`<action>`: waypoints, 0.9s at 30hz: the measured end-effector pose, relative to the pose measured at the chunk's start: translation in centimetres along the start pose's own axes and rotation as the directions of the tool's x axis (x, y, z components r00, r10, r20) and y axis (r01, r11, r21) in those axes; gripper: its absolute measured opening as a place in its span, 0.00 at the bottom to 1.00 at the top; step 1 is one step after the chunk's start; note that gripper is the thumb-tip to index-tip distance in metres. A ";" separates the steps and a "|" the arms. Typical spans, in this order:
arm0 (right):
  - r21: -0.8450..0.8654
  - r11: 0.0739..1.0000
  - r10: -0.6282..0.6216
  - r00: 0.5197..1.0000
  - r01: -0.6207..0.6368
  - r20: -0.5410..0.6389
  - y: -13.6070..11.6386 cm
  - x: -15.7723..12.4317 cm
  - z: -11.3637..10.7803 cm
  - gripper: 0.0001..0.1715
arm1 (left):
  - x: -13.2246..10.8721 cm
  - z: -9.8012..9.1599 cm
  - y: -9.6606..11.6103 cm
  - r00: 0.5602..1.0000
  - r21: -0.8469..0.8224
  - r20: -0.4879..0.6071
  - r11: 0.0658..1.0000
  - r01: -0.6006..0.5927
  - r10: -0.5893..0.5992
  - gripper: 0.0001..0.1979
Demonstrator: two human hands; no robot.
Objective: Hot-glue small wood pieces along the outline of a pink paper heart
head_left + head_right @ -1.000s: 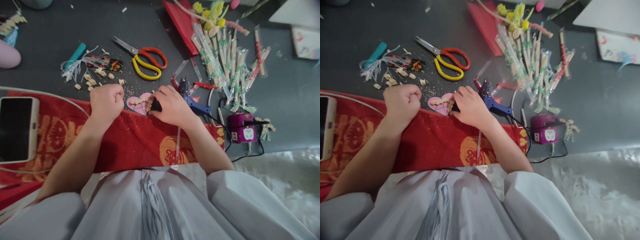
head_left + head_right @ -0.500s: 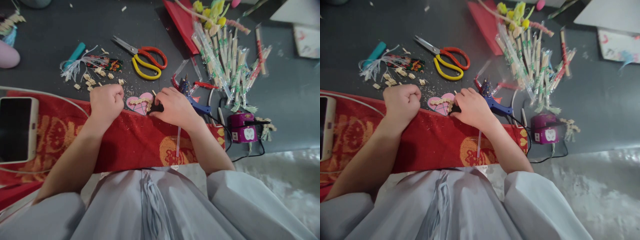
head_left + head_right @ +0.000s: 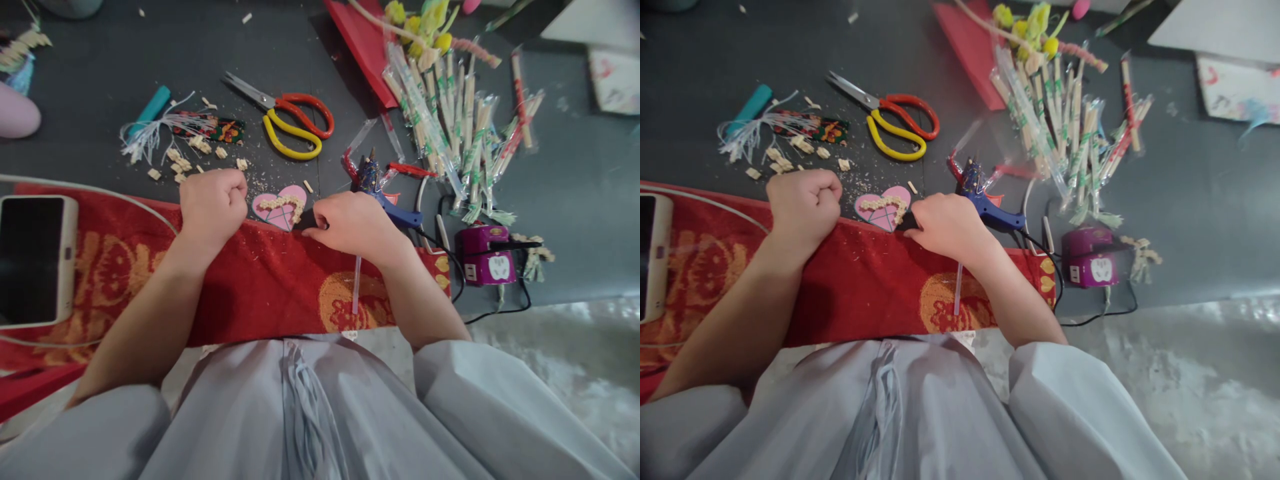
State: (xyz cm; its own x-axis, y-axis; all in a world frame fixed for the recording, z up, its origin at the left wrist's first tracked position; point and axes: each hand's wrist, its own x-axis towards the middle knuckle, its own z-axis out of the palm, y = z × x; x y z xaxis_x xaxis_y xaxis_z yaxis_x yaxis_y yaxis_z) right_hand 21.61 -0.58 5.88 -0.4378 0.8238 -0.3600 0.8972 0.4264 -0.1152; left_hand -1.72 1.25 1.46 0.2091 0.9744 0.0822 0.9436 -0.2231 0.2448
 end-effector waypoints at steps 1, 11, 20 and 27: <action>-0.009 1.000 0.000 1.000 0.000 0.006 0.0 0.0 -0.1 0.18 | 0.0 0.0 -0.1 1.000 0.003 -0.006 1.000 -0.012 0.012 0.11; -0.012 1.000 0.024 1.000 -0.024 -0.019 -0.1 -0.2 0.1 0.19 | 0.1 -0.1 0.3 0.999 -0.011 0.030 1.000 0.013 -0.013 0.09; -0.002 0.997 0.073 0.990 -0.074 -0.117 -0.7 0.2 1.1 0.38 | -0.3 -0.9 1.2 0.981 0.016 0.087 0.984 -0.177 0.175 0.08; 0.010 0.999 0.047 0.992 -0.046 -0.120 -0.5 0.3 1.5 0.34 | 0.0 -1.1 0.9 0.938 0.093 0.128 0.938 -0.335 0.323 0.11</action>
State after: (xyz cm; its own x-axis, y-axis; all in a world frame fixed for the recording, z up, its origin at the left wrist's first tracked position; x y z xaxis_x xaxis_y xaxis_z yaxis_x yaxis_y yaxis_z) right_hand 21.06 -1.08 4.45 -0.3990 0.8819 -0.2511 0.9170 0.3842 -0.1077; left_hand -1.18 1.02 2.69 0.5334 0.8452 0.0328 0.8383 -0.5334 0.1125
